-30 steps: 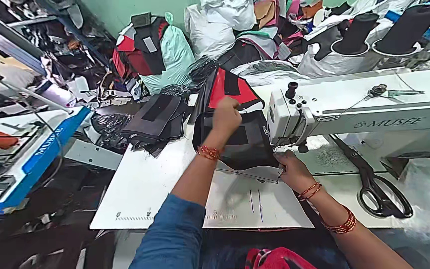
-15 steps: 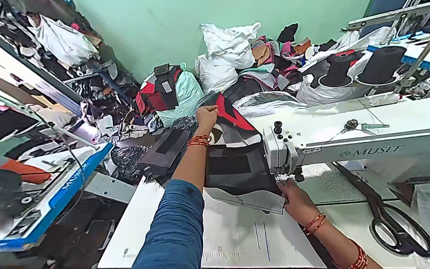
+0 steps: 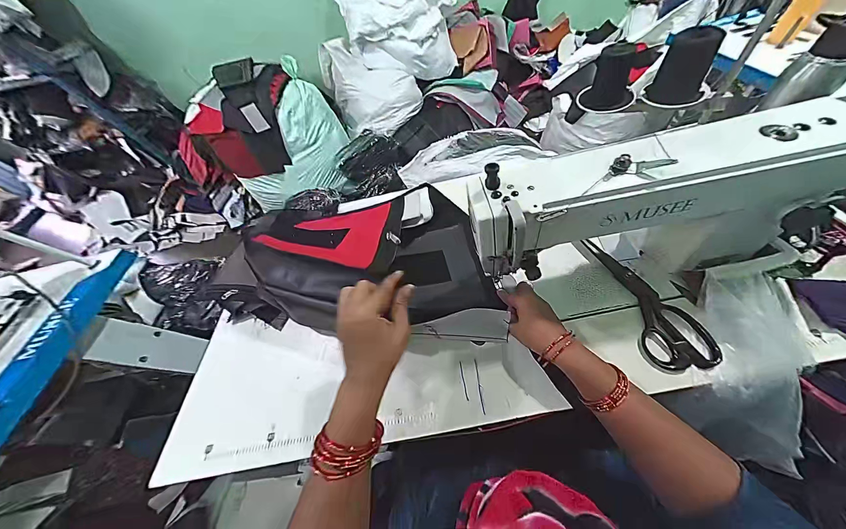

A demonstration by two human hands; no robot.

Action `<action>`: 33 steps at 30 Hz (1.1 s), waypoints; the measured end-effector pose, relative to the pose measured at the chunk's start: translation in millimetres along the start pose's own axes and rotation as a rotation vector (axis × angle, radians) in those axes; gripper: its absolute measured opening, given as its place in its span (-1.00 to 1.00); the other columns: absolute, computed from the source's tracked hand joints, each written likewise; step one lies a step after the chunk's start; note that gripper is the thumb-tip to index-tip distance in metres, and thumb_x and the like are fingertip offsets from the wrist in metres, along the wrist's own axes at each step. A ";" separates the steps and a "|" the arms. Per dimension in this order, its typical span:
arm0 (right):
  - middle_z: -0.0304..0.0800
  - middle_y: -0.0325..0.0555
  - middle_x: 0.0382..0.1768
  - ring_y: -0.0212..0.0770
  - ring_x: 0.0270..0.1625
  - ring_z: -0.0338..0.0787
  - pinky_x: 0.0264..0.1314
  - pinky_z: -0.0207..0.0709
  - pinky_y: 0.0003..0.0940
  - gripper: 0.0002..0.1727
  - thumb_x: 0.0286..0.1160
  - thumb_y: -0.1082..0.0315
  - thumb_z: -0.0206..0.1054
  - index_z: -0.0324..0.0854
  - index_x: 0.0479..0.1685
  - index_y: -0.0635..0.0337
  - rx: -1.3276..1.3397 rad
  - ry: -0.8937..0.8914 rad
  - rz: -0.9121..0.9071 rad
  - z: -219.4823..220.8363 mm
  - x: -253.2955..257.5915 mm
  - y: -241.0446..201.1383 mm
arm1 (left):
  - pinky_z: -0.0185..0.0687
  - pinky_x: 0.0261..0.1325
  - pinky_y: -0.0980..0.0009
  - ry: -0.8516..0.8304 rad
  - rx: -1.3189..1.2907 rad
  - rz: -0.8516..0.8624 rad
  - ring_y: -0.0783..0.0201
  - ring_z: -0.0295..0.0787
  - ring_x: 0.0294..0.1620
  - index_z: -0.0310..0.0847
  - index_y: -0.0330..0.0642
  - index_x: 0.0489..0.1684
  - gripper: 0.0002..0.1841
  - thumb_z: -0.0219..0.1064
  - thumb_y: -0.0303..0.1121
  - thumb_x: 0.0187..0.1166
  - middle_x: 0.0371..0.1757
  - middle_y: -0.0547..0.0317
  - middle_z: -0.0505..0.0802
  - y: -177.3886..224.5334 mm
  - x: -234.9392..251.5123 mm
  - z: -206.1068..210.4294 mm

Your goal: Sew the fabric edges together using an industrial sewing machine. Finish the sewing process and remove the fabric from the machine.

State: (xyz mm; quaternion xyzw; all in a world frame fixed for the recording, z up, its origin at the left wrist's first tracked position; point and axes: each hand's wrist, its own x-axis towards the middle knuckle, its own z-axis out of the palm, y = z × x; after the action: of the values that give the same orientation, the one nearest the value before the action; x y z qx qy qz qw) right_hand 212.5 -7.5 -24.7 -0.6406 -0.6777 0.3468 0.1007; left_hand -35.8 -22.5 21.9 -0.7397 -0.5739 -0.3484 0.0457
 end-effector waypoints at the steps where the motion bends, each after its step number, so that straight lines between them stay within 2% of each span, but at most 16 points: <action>1: 0.50 0.39 0.46 0.21 0.38 0.65 0.47 0.51 0.02 -0.38 0.51 0.55 0.22 0.44 0.66 0.26 0.030 0.013 -0.001 1.0 -1.0 1.3 | 0.62 0.19 -0.19 -0.092 -0.069 0.074 -0.22 0.77 0.09 0.83 -0.19 0.22 -0.62 0.41 -0.19 0.56 -0.03 -0.18 0.87 12.5 -5.2 13.9; 3: 0.50 0.39 0.49 0.20 0.43 0.64 0.54 0.47 0.01 -0.35 0.56 0.52 0.21 0.33 0.73 0.28 0.061 0.027 0.020 1.2 -6.1 2.0 | 0.32 0.51 -0.38 -0.400 -0.142 0.131 -0.32 0.48 0.58 0.64 -0.09 0.53 -0.37 0.54 -0.08 0.44 0.51 -0.20 0.68 35.9 -8.8 37.6; 4: 0.50 0.38 0.50 0.19 0.46 0.62 0.57 0.43 0.00 -0.34 0.60 0.49 0.20 0.27 0.76 0.27 0.048 0.030 0.037 0.1 -10.9 0.4 | 0.19 0.56 -0.44 -0.502 -0.152 0.143 -0.37 0.34 0.68 0.59 -0.08 0.58 -0.31 0.60 -0.14 0.38 0.63 -0.20 0.58 44.3 -9.0 47.0; 6: 0.57 0.32 0.47 0.17 0.47 0.64 0.58 0.41 0.00 -0.35 0.69 0.44 0.13 0.19 0.81 0.25 -0.017 0.041 0.074 -1.3 -24.4 -3.8 | 0.08 0.64 -0.42 -0.545 -0.137 0.188 -0.36 0.31 0.71 0.80 -0.13 0.29 -0.59 0.53 -0.31 0.44 0.49 -0.17 0.71 55.0 -12.1 56.5; 7: 0.62 0.29 0.42 0.17 0.40 0.69 0.53 0.45 0.02 -0.36 0.71 0.43 0.10 0.20 0.81 0.23 -0.040 0.062 0.091 -1.2 -30.7 -4.7 | 0.09 0.68 -0.35 -0.532 -0.121 0.218 -0.33 0.39 0.68 0.88 -0.18 0.05 -0.77 0.43 -0.37 0.53 0.31 -0.14 0.83 57.9 -14.2 56.9; 8: 0.67 0.26 0.36 0.15 0.33 0.73 0.46 0.49 0.03 -0.38 0.71 0.43 0.09 0.23 0.80 0.23 -0.049 0.094 0.104 -0.2 -35.8 -4.2 | 0.14 0.69 -0.29 -0.524 -0.112 0.247 -0.30 0.50 0.61 0.87 -0.26 -0.08 -0.81 0.33 -0.41 0.61 0.16 -0.13 0.89 60.0 -17.0 54.6; 10: 0.71 0.25 0.29 0.13 0.24 0.77 0.39 0.54 0.02 -0.41 0.71 0.44 0.08 0.30 0.76 0.25 -0.013 0.145 0.114 3.6 -41.3 1.1 | 0.37 0.62 -0.16 -0.657 -0.107 0.179 -0.21 0.71 0.40 0.73 -0.38 0.08 -0.70 0.08 -0.39 0.80 0.07 -0.18 0.88 67.1 -21.6 40.9; 11: 0.72 0.26 0.27 0.12 0.22 0.77 0.40 0.54 -0.01 -0.42 0.71 0.45 0.08 0.32 0.74 0.28 0.022 0.152 0.114 5.1 -42.2 4.6 | 0.56 0.39 -0.15 -0.745 -0.108 0.117 -0.20 0.79 0.24 0.62 -0.38 0.19 -0.66 -0.04 -0.35 0.86 0.04 -0.21 0.85 69.3 -23.4 34.7; 13: 0.73 0.26 0.25 0.07 0.23 0.76 0.42 0.52 -0.09 -0.43 0.70 0.45 0.10 0.36 0.72 0.29 0.096 0.128 0.119 6.8 -42.4 9.2 | 0.69 0.05 -0.16 -0.701 -0.190 0.086 -0.20 0.85 -0.01 0.60 -0.37 0.20 -0.62 -0.03 -0.25 0.85 -0.01 -0.24 0.82 62.5 -31.4 34.5; 14: 0.74 0.25 0.23 0.05 0.20 0.76 0.39 0.52 -0.12 -0.44 0.68 0.46 0.12 0.39 0.69 0.29 0.132 0.120 0.119 8.1 -42.3 10.5 | 0.70 0.00 -0.14 -0.676 -0.219 0.095 -0.18 0.84 -0.05 0.61 -0.33 0.24 -0.58 0.01 -0.16 0.83 0.04 -0.22 0.81 57.8 -32.3 35.7; 16: 0.75 0.26 0.20 0.03 0.18 0.76 0.38 0.53 -0.14 -0.45 0.65 0.48 0.13 0.44 0.66 0.30 0.176 0.122 0.113 11.5 -41.3 11.3 | 0.73 0.03 -0.14 -0.676 -0.194 0.109 -0.19 0.85 0.04 0.61 -0.23 0.39 -0.57 -0.02 -0.16 0.85 0.28 -0.21 0.77 53.7 -24.6 38.2; 18: 0.76 0.27 0.19 0.03 0.17 0.76 0.36 0.53 -0.14 -0.45 0.63 0.48 0.14 0.46 0.64 0.32 0.193 0.139 0.105 15.6 -40.9 11.8 | 0.75 0.05 -0.16 -0.568 -0.162 0.170 -0.21 0.86 0.07 0.74 -0.24 0.25 -0.68 0.11 -0.38 0.75 0.23 -0.21 0.81 49.5 -15.5 52.0; 19: 0.76 0.27 0.18 0.04 0.16 0.77 0.35 0.54 -0.12 -0.45 0.61 0.48 0.14 0.47 0.63 0.32 0.201 0.147 0.103 16.7 -40.8 12.0 | 0.72 0.16 -0.16 -0.522 -0.159 0.209 -0.21 0.81 0.16 0.81 -0.24 0.14 -0.73 0.21 -0.44 0.68 0.15 -0.18 0.84 46.6 -9.1 61.5; 21: 0.76 0.26 0.19 0.04 0.16 0.77 0.35 0.54 -0.10 -0.45 0.59 0.48 0.15 0.48 0.62 0.31 0.226 0.153 0.104 17.0 -40.3 11.8 | 0.44 0.47 -0.17 -0.617 -0.165 0.232 -0.21 0.60 0.44 0.85 -0.22 0.12 -0.74 0.25 -0.48 0.66 0.19 -0.15 0.83 45.8 8.4 74.9; 25: 0.77 0.24 0.16 0.00 0.10 0.78 0.29 0.57 -0.11 -0.46 0.55 0.49 0.18 0.53 0.57 0.31 0.305 0.156 0.082 19.4 -39.1 17.5 | 0.50 0.53 -0.07 -0.801 -0.209 0.233 -0.16 0.65 0.44 0.79 -0.26 0.25 -0.61 0.10 -0.63 0.60 0.29 -0.16 0.81 52.6 16.4 94.4; 33: 0.75 0.21 0.12 -0.12 0.04 0.74 0.19 0.58 -0.30 -0.44 0.57 0.50 0.16 0.47 0.61 0.33 0.412 0.161 0.063 22.8 -39.4 24.7 | 0.56 0.48 -0.06 -0.550 -0.208 0.323 -0.18 0.70 0.43 0.80 -0.19 0.29 -0.53 0.09 -0.69 0.52 0.31 -0.14 0.83 44.4 -18.7 110.4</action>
State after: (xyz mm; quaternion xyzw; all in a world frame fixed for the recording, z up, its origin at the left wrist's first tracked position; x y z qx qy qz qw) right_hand 225.2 -53.7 -44.2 -0.6530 -0.5619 0.4286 0.2724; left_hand 52.7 -1.1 -57.2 -0.8882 -0.4013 -0.1806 -0.1320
